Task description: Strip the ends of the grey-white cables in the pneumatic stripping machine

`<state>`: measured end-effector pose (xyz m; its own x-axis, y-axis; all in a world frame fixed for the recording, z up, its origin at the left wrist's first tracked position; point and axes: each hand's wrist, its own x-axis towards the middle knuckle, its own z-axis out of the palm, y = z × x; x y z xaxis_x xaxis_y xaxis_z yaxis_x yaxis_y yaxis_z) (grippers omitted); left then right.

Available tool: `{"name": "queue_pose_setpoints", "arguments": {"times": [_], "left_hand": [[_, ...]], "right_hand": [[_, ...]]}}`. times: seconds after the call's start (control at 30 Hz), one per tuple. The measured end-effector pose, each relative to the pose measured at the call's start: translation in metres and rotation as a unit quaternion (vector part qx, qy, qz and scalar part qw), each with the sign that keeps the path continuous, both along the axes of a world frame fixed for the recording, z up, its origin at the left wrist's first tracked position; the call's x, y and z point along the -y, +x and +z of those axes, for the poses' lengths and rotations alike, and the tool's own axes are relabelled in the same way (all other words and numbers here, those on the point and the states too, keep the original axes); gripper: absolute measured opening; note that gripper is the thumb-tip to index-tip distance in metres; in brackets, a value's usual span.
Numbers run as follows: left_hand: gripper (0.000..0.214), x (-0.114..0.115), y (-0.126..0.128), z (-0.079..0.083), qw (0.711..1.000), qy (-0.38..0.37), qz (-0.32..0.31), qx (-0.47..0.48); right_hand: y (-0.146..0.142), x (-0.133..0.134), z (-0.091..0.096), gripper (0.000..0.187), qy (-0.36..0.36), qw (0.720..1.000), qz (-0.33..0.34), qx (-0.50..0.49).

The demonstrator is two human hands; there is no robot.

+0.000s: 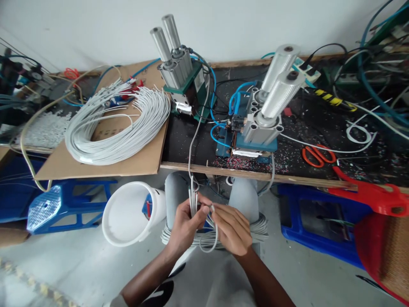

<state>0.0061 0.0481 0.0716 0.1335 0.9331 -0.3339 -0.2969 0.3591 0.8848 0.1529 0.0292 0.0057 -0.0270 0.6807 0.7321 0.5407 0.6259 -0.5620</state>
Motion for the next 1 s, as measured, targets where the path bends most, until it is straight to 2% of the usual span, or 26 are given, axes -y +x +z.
{"name": "queue_pose_setpoints", "arguments": {"times": [0.13,0.2,0.27,0.3,0.37,0.5,0.6,0.67,0.77,0.9,1.0], "left_hand": [[0.025,-0.002,-0.004,-0.006,0.999,-0.012,0.001,0.036],[0.028,-0.004,-0.005,-0.007,0.999,-0.014,-0.006,0.047],[0.03,-0.005,-0.005,-0.007,0.999,-0.014,-0.014,0.047],[0.031,-0.005,-0.004,-0.006,0.999,-0.012,-0.019,0.044],[0.032,-0.005,-0.002,-0.006,0.999,-0.007,-0.032,0.033],[0.034,-0.004,0.003,-0.009,0.997,0.008,-0.074,0.006],[0.035,-0.004,0.007,-0.009,0.994,0.026,-0.105,-0.015],[0.035,-0.005,0.008,-0.008,0.992,0.041,-0.115,-0.033],[0.034,-0.006,0.009,-0.005,0.99,0.073,-0.095,-0.078],[0.028,-0.005,0.007,-0.004,0.985,0.094,-0.007,-0.146],[0.027,-0.005,0.005,-0.003,0.982,0.078,0.007,-0.171]], "right_hand": [[0.019,-0.006,-0.041,0.04,-0.104,0.991,-0.084,0.024],[0.026,-0.011,-0.06,0.032,-0.172,0.98,-0.095,0.042],[0.03,-0.015,-0.067,0.033,-0.232,0.967,-0.091,0.051],[0.031,-0.015,-0.064,0.034,-0.256,0.961,-0.087,0.049],[0.028,-0.012,-0.046,0.034,-0.298,0.951,-0.073,0.034],[0.016,-0.007,0.015,0.033,-0.343,0.938,-0.034,-0.025],[0.007,-0.011,0.042,0.028,-0.385,0.911,0.052,-0.139],[0.001,-0.015,0.044,0.017,-0.4,0.887,0.084,-0.216],[-0.006,-0.018,0.034,0.012,-0.388,0.876,0.063,-0.277],[-0.01,-0.014,0.026,0.019,-0.365,0.861,0.034,-0.353],[-0.008,-0.009,0.029,0.02,-0.407,0.843,0.081,-0.343]]}}
